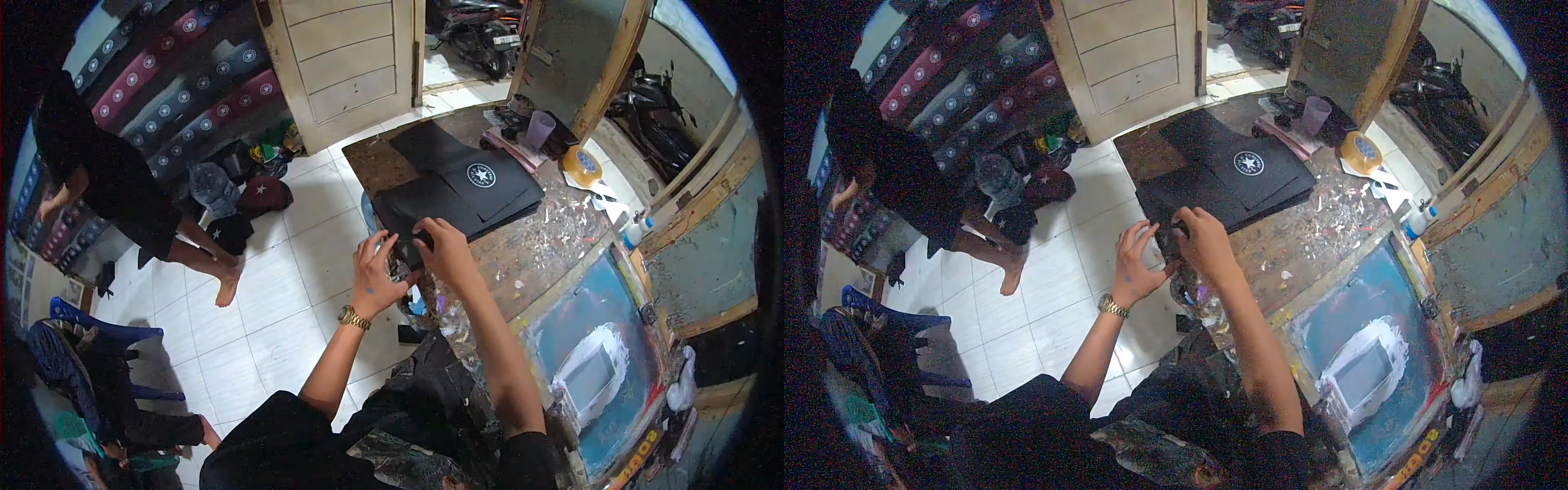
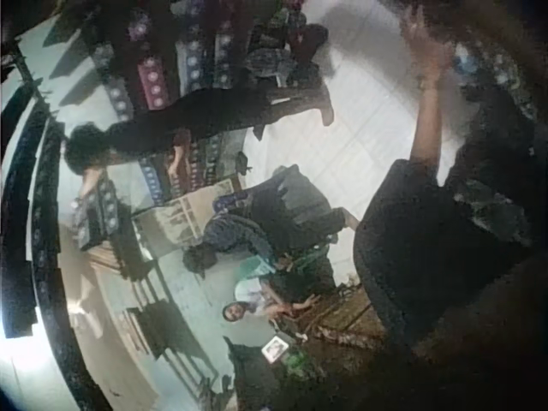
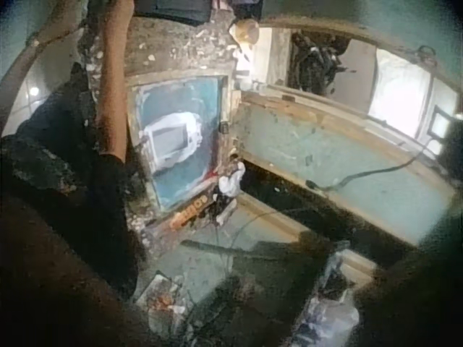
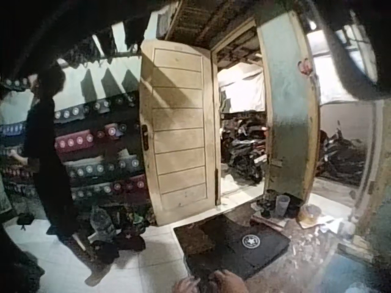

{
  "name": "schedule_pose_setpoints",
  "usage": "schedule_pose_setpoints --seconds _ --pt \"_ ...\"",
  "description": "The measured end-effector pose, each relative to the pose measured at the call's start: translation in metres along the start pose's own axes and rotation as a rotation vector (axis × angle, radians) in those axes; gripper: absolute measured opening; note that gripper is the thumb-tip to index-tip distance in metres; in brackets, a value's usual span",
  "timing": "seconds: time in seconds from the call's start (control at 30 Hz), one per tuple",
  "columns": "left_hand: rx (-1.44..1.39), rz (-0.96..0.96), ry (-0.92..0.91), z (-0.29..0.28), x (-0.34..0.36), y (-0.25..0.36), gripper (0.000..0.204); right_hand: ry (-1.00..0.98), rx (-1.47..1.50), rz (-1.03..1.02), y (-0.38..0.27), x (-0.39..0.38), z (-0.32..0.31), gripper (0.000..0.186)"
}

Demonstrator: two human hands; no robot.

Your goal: The person screen prints logos onto black fabric pieces using a squeegee and white ink, then removes each piece from the printing station and places it on a stack.

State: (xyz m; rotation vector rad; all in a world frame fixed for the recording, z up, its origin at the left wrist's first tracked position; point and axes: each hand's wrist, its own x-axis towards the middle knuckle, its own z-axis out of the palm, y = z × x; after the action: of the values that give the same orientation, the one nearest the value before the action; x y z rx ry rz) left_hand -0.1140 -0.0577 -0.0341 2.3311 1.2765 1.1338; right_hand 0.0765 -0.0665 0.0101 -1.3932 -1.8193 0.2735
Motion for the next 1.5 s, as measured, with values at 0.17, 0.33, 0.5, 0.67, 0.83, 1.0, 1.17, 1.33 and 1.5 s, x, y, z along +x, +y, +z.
schedule_pose_setpoints --seconds 0.17,0.33,0.5,0.67,0.83,1.0,1.17,1.33,1.5 --pt "-0.034 0.063 0.073 -0.005 0.003 -0.003 0.068 0.090 0.279 0.358 0.002 0.009 -0.005 0.036" --pt "-0.724 -0.434 -0.159 0.003 0.039 0.008 0.057 0.124 0.530 0.486 0.067 0.011 -0.004 0.032" --pt "-1.770 -0.904 -0.634 -0.027 0.078 0.021 0.090 -0.081 0.102 0.273 -0.034 -0.026 -0.065 0.035" --pt "-1.448 -0.849 -0.730 -0.030 0.050 -0.027 0.062 -0.345 -0.002 0.241 -0.077 -0.060 -0.094 0.040" --pt "-1.376 -0.858 -0.868 -0.034 0.034 0.026 0.054 0.592 0.236 0.877 -0.035 -0.097 -0.077 0.060" --pt "-1.415 -0.990 -0.903 0.010 0.009 -0.043 0.050 0.326 0.992 1.033 -0.038 -0.102 -0.056 0.068" --pt "-1.294 -1.073 -1.004 0.025 0.035 0.013 0.032 0.379 0.490 0.936 -0.022 -0.125 -0.051 0.058" --pt "-0.535 -0.245 -0.503 0.030 0.007 0.078 0.053 0.258 0.134 0.919 -0.087 -0.109 -0.063 0.060" --pt "-0.670 0.074 -0.263 0.024 0.024 0.139 0.048 0.660 0.029 0.552 -0.089 -0.108 -0.062 0.057"
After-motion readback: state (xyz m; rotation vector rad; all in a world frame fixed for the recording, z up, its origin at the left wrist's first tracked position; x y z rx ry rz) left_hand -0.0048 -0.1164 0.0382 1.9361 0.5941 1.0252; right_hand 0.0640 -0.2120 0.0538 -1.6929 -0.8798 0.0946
